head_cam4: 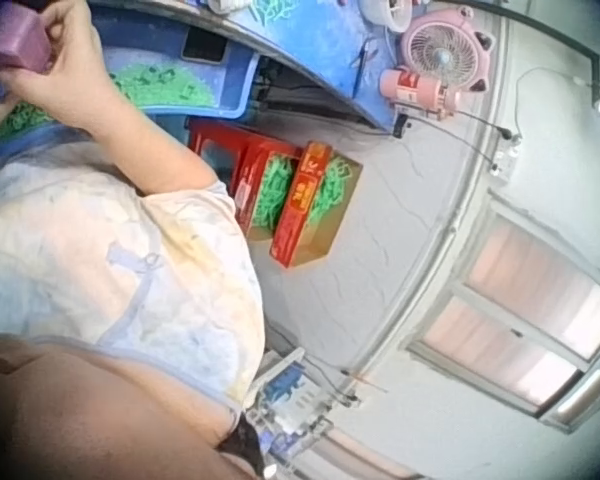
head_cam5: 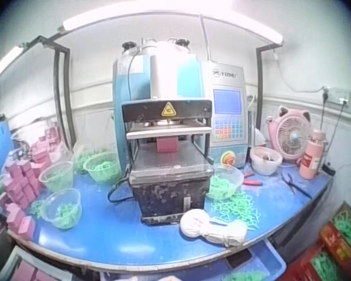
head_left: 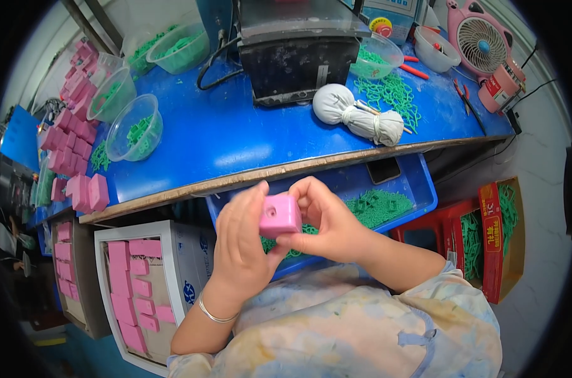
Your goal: Assembling small molded plastic parts and attaching decorative green chain links.
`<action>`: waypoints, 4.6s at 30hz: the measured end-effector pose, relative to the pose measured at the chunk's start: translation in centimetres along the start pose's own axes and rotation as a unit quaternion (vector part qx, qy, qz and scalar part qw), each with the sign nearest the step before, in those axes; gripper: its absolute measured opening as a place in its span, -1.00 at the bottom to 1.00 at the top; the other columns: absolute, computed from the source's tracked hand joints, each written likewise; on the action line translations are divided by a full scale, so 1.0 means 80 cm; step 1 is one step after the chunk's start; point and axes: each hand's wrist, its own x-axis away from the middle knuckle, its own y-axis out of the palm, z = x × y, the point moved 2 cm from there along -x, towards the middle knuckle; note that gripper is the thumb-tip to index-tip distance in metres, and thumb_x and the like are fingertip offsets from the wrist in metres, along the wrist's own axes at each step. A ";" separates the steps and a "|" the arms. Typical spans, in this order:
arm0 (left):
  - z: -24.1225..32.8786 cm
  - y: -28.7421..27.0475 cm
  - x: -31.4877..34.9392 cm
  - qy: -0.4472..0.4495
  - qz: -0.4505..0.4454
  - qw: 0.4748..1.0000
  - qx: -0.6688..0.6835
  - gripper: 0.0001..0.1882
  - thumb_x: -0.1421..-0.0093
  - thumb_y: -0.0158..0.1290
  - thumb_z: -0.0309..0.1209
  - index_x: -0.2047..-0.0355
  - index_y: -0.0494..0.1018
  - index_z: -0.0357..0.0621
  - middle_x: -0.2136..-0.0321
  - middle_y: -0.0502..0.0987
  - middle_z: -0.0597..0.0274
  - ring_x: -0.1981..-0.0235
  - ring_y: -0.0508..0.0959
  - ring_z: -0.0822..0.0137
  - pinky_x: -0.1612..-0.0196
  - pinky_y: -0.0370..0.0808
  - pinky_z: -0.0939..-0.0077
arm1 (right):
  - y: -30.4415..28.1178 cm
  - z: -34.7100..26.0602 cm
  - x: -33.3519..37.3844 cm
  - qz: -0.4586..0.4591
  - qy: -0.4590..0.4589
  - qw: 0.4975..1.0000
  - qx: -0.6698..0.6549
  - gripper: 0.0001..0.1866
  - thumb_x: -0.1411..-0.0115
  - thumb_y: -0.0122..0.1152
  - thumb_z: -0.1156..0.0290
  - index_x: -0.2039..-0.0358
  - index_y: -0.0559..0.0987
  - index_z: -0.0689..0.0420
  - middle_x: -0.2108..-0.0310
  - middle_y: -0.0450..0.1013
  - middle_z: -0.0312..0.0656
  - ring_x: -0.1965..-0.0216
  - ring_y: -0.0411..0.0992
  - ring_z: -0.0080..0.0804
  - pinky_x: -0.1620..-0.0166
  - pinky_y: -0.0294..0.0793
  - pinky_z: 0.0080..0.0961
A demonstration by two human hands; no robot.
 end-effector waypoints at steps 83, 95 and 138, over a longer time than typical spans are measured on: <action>-0.131 0.001 -0.082 -0.123 -0.038 0.989 -0.068 -0.23 0.03 0.15 -0.10 -0.10 0.16 -0.28 -0.06 0.22 -0.12 -0.12 0.19 -0.05 -0.15 0.10 0.16 | -0.085 -0.172 -0.054 -0.091 0.108 0.917 -0.373 -0.32 -0.13 -0.20 0.46 -0.23 -0.18 0.22 -0.01 0.18 0.37 0.57 0.49 -0.24 0.59 0.54 -0.55; -0.122 -0.003 -0.083 -0.113 -0.031 0.988 -0.099 -0.31 0.04 0.17 -0.24 -0.06 0.20 -0.29 -0.04 0.25 -0.08 -0.08 0.25 -0.01 -0.13 0.18 0.23 | -0.114 -0.165 -0.112 0.162 -0.025 0.986 -0.008 -0.64 -0.28 -0.11 0.21 0.24 0.42 0.30 0.45 0.51 -0.13 0.51 0.48 -0.49 0.45 0.45 -0.65; -0.117 -0.029 -0.069 -0.090 -0.039 0.992 -0.076 -0.17 0.29 0.33 -0.31 0.01 0.21 -0.33 0.11 0.30 -0.06 0.05 0.31 -0.01 -0.04 0.25 0.25 | -0.131 -0.132 -0.160 0.227 0.043 0.961 -0.153 -0.58 -0.18 0.00 0.10 0.74 0.24 -0.02 0.88 0.00 -0.45 0.89 -0.08 -0.63 0.78 -0.13 -0.64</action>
